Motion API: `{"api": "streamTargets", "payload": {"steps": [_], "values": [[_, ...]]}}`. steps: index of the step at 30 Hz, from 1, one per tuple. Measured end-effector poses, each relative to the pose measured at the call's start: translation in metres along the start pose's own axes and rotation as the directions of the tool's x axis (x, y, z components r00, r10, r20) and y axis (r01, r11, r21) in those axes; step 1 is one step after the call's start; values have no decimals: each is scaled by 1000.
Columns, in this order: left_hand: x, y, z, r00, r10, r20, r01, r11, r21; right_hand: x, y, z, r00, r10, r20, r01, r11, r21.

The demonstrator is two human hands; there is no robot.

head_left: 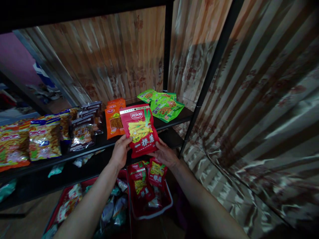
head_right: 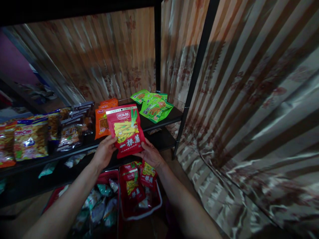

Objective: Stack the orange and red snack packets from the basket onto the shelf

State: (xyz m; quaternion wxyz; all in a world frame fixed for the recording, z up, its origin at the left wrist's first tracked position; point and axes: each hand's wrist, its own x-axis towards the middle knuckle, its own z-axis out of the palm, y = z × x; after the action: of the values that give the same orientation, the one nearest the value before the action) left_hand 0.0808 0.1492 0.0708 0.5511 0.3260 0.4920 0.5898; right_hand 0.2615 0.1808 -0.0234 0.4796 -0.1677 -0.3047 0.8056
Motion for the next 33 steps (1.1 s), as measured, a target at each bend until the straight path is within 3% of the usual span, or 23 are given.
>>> {"api": "streamTargets", "payload": {"steps": [7,17,24,33], "values": [[-15,-13,3,997,-30,71,36,996,-79,0,0,3,1000,-18,-17,17,999,-42],[-12,-21,2,999,13,32,-9,994,-105,-8,-3,7,997,-30,78,38,994,-107],[-23,-19,-3,989,-66,132,73,996,-48,-8,-2,12,996,-86,39,90,992,-94],[-30,-31,-1,998,-14,53,18,996,-86,-14,-7,18,992,-120,41,123,989,-81]]}}
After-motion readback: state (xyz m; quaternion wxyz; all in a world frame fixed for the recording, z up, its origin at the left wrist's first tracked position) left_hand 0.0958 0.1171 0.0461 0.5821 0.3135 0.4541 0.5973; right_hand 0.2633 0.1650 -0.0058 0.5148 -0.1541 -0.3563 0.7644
